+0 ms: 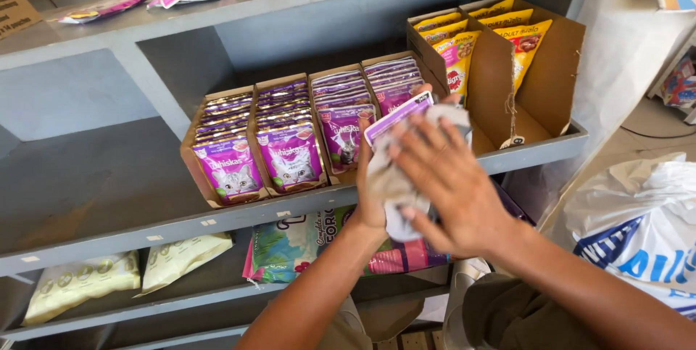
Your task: Wiping individual pet food pouches with a cloth and organizing them neatly on a store shelf.
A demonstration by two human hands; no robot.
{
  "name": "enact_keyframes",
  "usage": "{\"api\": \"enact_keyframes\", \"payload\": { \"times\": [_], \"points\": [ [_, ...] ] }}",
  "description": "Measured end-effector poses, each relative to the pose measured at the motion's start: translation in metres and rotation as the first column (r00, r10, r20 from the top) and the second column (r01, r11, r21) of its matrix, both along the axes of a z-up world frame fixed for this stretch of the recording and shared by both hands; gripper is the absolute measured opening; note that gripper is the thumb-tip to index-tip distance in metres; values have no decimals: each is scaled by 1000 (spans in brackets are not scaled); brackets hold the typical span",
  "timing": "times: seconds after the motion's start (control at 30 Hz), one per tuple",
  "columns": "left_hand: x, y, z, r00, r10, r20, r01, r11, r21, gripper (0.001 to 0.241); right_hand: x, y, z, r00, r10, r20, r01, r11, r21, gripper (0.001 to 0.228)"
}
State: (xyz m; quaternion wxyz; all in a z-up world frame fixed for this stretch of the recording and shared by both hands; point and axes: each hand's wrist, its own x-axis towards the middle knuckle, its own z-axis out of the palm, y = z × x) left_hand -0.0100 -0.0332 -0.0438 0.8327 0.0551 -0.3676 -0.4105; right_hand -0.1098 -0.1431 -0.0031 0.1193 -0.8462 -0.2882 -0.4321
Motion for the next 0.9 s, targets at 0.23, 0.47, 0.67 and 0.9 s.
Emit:
{"api": "enact_keyframes", "payload": {
  "times": [0.23,0.47,0.67,0.9],
  "points": [
    [-17,-6,6,966,258,26,-258,943,212,69,0,2,12,999,-12,33,9,997,80,57],
    [18,-20,-11,999,-14,-31,12,998,-67,82,1,10,2,995,101,19,-101,995,15,62],
    [-28,3,25,757,585,291,-613,790,9,71,-4,20,8,953,263,-151,-171,878,447,86],
    [-26,30,77,614,672,414,-739,674,3,78,13,-26,-25,794,580,-181,19,274,962,29]
  ]
}}
